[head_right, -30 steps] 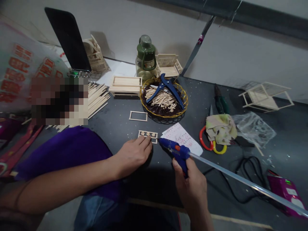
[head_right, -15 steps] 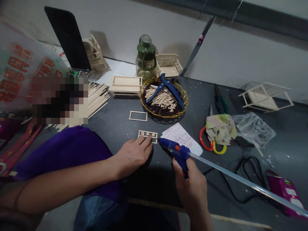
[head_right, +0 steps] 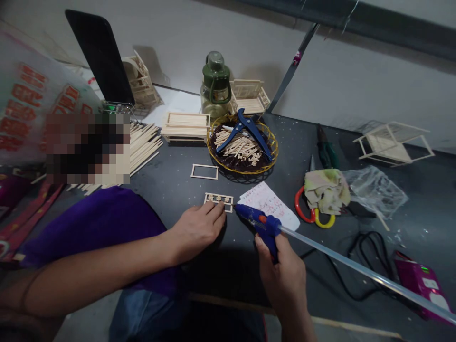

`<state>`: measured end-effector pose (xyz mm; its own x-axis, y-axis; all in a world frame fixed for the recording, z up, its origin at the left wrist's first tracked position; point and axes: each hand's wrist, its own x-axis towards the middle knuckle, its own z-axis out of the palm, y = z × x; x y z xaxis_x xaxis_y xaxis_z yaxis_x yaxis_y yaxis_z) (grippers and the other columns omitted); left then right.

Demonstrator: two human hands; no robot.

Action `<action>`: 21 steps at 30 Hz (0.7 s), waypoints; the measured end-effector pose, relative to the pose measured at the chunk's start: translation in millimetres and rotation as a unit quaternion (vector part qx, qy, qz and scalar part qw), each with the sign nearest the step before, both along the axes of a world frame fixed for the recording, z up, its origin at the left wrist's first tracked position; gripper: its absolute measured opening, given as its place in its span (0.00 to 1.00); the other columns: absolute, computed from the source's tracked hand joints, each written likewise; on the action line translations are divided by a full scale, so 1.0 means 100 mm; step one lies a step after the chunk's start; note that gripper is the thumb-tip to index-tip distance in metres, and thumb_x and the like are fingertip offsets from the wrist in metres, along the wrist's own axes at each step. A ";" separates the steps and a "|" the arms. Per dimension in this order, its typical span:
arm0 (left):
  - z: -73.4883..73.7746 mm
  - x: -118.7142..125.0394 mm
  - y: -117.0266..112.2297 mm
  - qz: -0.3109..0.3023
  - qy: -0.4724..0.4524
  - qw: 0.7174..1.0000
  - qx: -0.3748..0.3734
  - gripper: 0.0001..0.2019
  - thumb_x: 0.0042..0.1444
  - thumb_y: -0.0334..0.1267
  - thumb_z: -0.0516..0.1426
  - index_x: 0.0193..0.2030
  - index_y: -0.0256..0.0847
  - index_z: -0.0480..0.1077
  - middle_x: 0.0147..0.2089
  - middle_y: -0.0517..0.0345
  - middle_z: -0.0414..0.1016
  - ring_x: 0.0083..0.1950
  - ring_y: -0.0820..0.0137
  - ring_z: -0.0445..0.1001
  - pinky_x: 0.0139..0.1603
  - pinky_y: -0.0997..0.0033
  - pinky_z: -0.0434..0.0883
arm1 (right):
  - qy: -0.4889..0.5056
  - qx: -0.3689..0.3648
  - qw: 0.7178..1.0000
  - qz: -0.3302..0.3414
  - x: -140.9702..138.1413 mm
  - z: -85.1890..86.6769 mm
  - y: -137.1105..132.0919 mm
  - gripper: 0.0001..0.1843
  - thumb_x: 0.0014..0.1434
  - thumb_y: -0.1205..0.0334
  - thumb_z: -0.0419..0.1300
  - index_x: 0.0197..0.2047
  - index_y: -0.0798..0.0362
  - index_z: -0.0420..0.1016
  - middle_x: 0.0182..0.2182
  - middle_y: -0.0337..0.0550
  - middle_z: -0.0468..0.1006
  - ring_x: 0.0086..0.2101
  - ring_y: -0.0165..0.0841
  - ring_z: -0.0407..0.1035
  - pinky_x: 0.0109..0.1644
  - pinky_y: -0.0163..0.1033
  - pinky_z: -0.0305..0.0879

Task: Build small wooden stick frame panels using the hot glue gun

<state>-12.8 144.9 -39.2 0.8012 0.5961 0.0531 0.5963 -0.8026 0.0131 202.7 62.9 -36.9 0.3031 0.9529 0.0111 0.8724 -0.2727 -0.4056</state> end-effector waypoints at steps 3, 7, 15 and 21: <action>0.00 0.00 0.00 0.000 0.000 1.000 -0.003 0.13 0.64 0.27 0.48 0.51 0.27 0.70 0.53 0.35 0.72 0.50 0.58 0.71 0.36 0.65 0.72 | 0.002 0.002 1.000 0.000 0.00 0.00 0.00 0.28 0.61 0.39 0.53 0.53 0.50 0.75 0.40 0.48 0.83 0.31 0.39 0.77 0.30 0.36 0.67; -0.01 0.00 -0.01 0.003 0.000 1.000 0.000 0.13 0.64 0.27 0.49 0.51 0.27 0.70 0.53 0.36 0.72 0.50 0.58 0.71 0.37 0.65 0.72 | -0.007 0.004 1.000 0.007 0.00 -0.01 0.00 0.27 0.61 0.40 0.53 0.51 0.51 0.76 0.41 0.49 0.83 0.31 0.39 0.77 0.30 0.36 0.67; 0.00 0.01 0.00 0.004 0.001 1.000 -0.005 0.13 0.64 0.27 0.49 0.50 0.27 0.70 0.52 0.36 0.72 0.49 0.58 0.71 0.37 0.65 0.72 | -0.016 0.009 1.000 0.025 0.02 -0.01 -0.02 0.25 0.62 0.41 0.53 0.51 0.50 0.76 0.41 0.48 0.83 0.34 0.40 0.77 0.32 0.36 0.68; -0.01 0.01 0.00 0.005 0.002 1.000 -0.004 0.13 0.64 0.27 0.49 0.51 0.28 0.70 0.53 0.37 0.72 0.50 0.58 0.71 0.38 0.66 0.73 | 0.006 0.015 1.000 0.022 0.01 0.01 -0.01 0.25 0.62 0.41 0.53 0.49 0.51 0.77 0.38 0.49 0.83 0.36 0.41 0.78 0.35 0.37 0.68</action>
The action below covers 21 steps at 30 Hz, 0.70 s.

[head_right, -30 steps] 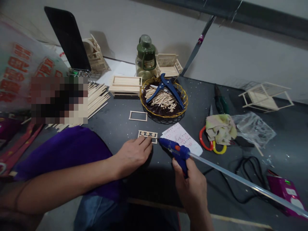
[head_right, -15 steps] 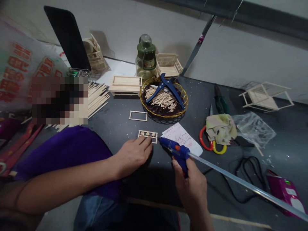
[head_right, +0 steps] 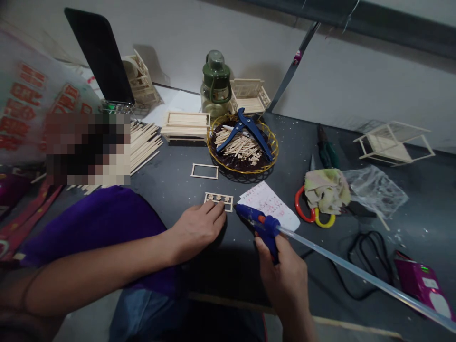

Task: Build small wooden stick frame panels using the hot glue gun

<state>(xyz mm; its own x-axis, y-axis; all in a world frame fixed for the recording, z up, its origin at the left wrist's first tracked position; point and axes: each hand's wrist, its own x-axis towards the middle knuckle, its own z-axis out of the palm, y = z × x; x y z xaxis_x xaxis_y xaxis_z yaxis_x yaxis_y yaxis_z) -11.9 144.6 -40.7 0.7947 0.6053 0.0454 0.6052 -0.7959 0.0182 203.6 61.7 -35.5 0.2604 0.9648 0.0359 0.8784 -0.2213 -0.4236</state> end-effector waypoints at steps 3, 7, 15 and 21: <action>-0.01 0.00 0.00 -0.001 -0.008 1.000 0.008 0.13 0.63 0.27 0.50 0.51 0.27 0.70 0.53 0.37 0.73 0.51 0.58 0.71 0.38 0.65 0.73 | 0.020 -0.010 1.000 -0.007 -0.01 0.03 0.00 0.26 0.61 0.40 0.54 0.48 0.51 0.78 0.38 0.48 0.83 0.35 0.40 0.77 0.35 0.37 0.68; -0.02 -0.01 -0.01 -0.002 -0.008 1.000 0.008 0.13 0.63 0.28 0.50 0.51 0.27 0.70 0.53 0.36 0.72 0.51 0.57 0.71 0.38 0.65 0.72 | 0.043 -0.016 0.998 -0.040 -0.02 0.04 -0.01 0.27 0.60 0.38 0.54 0.46 0.51 0.78 0.40 0.48 0.83 0.31 0.38 0.75 0.31 0.36 0.66; 0.01 -0.01 -0.01 -0.005 -0.003 1.000 0.003 0.13 0.63 0.28 0.50 0.51 0.27 0.69 0.53 0.36 0.72 0.50 0.58 0.71 0.38 0.65 0.72 | 0.023 -0.004 0.999 -0.039 -0.01 0.05 0.01 0.29 0.59 0.37 0.54 0.49 0.51 0.78 0.39 0.49 0.82 0.35 0.41 0.76 0.34 0.38 0.67; 0.01 -0.01 0.00 -0.006 -0.002 1.000 0.017 0.13 0.63 0.27 0.49 0.51 0.27 0.70 0.54 0.35 0.72 0.49 0.58 0.72 0.36 0.66 0.71 | 0.033 -0.001 0.998 -0.059 -0.05 0.10 0.02 0.28 0.59 0.37 0.55 0.47 0.51 0.78 0.34 0.46 0.82 0.26 0.36 0.72 0.31 0.37 0.66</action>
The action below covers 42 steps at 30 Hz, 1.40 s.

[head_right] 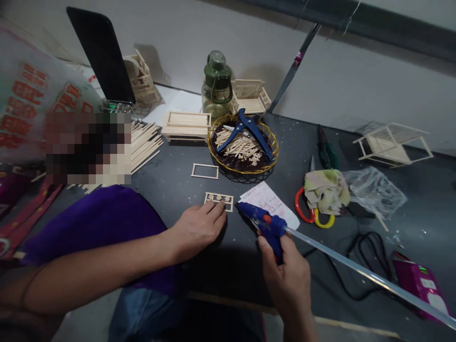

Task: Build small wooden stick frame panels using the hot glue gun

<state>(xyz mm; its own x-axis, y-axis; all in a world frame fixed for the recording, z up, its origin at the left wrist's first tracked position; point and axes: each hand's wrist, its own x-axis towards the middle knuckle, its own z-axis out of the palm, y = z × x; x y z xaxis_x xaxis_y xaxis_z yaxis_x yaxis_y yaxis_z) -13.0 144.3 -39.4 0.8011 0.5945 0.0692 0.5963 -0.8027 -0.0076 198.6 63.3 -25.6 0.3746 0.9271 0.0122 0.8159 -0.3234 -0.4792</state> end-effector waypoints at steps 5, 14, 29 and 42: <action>0.02 0.00 -0.06 -0.007 -0.013 0.999 0.043 0.16 0.64 0.27 0.46 0.54 0.23 0.68 0.56 0.32 0.70 0.50 0.57 0.72 0.39 0.64 0.72 | 0.035 0.036 0.999 0.005 -0.02 0.02 0.05 0.27 0.58 0.38 0.57 0.47 0.52 0.78 0.39 0.48 0.82 0.36 0.41 0.75 0.38 0.39 0.69; 0.01 0.02 -0.15 0.016 -0.029 0.998 0.044 0.12 0.64 0.27 0.46 0.47 0.27 0.68 0.42 0.42 0.73 0.41 0.61 0.72 0.32 0.65 0.67 | 0.054 0.053 0.996 0.047 -0.11 0.03 0.16 0.23 0.59 0.44 0.60 0.48 0.52 0.78 0.39 0.45 0.82 0.36 0.40 0.75 0.36 0.37 0.69; -0.01 -0.01 -0.15 0.059 -0.006 0.998 0.033 0.09 0.62 0.26 0.49 0.45 0.28 0.68 0.41 0.43 0.72 0.42 0.60 0.71 0.31 0.66 0.66 | 0.059 0.082 0.994 0.050 -0.15 0.01 0.22 0.22 0.59 0.46 0.60 0.49 0.52 0.78 0.40 0.46 0.82 0.40 0.40 0.76 0.44 0.38 0.69; -0.02 0.02 -0.13 0.069 -0.015 0.997 0.035 0.10 0.63 0.28 0.49 0.46 0.29 0.70 0.44 0.41 0.74 0.44 0.59 0.72 0.36 0.63 0.69 | 0.033 0.097 0.993 0.061 -0.09 -0.03 0.21 0.21 0.60 0.46 0.59 0.48 0.52 0.78 0.37 0.44 0.82 0.35 0.38 0.75 0.39 0.37 0.69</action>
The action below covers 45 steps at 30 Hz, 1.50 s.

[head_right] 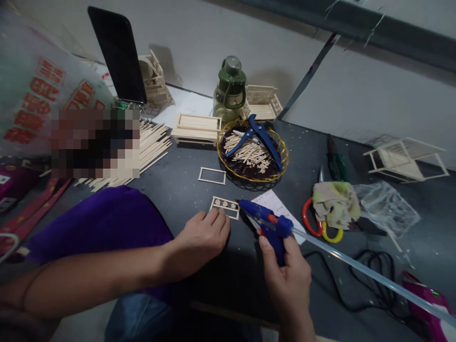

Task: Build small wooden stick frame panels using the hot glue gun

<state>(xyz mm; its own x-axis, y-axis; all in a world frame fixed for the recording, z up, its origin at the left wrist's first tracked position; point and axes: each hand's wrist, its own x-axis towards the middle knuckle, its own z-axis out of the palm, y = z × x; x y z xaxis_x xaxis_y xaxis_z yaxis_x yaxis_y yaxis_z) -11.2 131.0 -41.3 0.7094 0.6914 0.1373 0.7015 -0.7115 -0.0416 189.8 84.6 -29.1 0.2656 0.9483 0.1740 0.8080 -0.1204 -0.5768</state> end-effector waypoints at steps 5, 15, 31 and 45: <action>-0.02 0.00 -0.01 0.005 -0.005 1.000 0.006 0.11 0.63 0.27 0.48 0.47 0.28 0.70 0.44 0.41 0.74 0.45 0.59 0.73 0.37 0.63 0.70 | 0.011 -0.012 1.000 0.004 0.00 -0.01 0.00 0.20 0.60 0.46 0.59 0.48 0.51 0.78 0.38 0.43 0.82 0.37 0.39 0.75 0.41 0.37 0.69; -0.01 0.01 -0.01 0.004 -0.008 1.000 -0.006 0.11 0.63 0.27 0.48 0.46 0.29 0.70 0.41 0.43 0.73 0.44 0.59 0.72 0.34 0.64 0.70 | 0.028 -0.019 0.999 0.007 0.00 -0.04 -0.02 0.21 0.60 0.47 0.60 0.49 0.52 0.77 0.40 0.44 0.83 0.39 0.40 0.76 0.42 0.39 0.70; 0.12 -0.11 0.14 -0.014 -0.052 0.997 -0.055 0.07 0.61 0.27 0.51 0.38 0.34 0.70 0.38 0.47 0.73 0.40 0.61 0.71 0.31 0.65 0.66 | 0.007 -0.027 1.000 -0.002 0.03 -0.04 -0.03 0.21 0.60 0.45 0.59 0.48 0.51 0.78 0.38 0.43 0.83 0.36 0.38 0.76 0.39 0.37 0.70; 0.17 -0.44 0.74 0.084 -0.102 0.958 -0.255 0.08 0.60 0.36 0.56 0.45 0.41 0.74 0.43 0.54 0.74 0.47 0.63 0.73 0.42 0.68 0.68 | -0.016 -0.052 0.998 -0.023 0.09 -0.05 -0.09 0.27 0.59 0.42 0.58 0.52 0.52 0.77 0.40 0.45 0.82 0.38 0.40 0.75 0.41 0.37 0.70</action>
